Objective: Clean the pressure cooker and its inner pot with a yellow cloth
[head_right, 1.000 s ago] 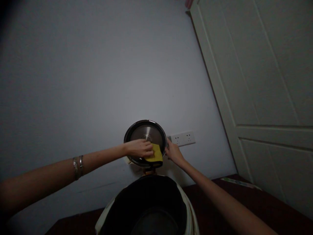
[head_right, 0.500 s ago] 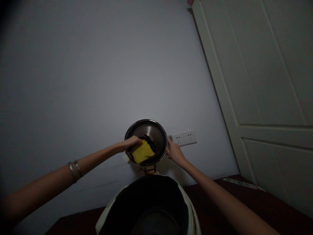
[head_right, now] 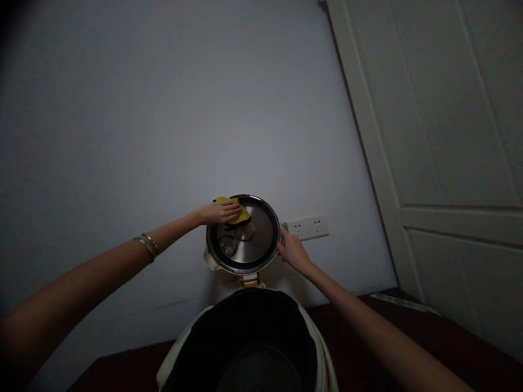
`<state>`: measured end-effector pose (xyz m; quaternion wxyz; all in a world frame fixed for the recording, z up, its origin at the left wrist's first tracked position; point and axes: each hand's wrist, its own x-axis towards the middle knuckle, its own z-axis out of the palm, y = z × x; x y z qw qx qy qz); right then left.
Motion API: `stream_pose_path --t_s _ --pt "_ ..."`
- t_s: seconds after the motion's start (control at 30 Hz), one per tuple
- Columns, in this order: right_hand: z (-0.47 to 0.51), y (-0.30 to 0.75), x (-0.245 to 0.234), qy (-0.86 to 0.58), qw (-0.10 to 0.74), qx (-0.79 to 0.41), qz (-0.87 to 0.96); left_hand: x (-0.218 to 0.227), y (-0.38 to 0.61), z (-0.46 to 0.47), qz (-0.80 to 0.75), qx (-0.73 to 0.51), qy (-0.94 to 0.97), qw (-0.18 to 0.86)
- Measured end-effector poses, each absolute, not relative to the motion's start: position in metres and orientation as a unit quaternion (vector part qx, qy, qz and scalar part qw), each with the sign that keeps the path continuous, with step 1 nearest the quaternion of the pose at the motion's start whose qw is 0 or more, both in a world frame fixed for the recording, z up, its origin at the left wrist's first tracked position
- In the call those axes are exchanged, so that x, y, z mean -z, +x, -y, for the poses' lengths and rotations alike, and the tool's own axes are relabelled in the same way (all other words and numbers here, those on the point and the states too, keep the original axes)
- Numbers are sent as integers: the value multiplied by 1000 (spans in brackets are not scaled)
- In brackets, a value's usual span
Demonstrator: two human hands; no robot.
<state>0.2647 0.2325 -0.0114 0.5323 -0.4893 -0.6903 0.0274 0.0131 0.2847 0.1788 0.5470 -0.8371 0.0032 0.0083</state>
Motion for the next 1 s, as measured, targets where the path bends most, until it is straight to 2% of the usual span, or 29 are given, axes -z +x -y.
stream_pose_path --t_s 0.4,0.57,0.67,1.0 --pt "-234 264 9 -500 526 10 688 -146 -37 -300 121 -9 -846 519" --pt "-232 264 9 -505 524 7 685 -126 -55 -288 191 9 -883 429" --pt "-231 264 9 -503 531 1 682 -109 -67 -285 222 20 -894 388" --pt "-233 264 10 -497 532 15 685 -25 -67 -253 308 40 -880 360"
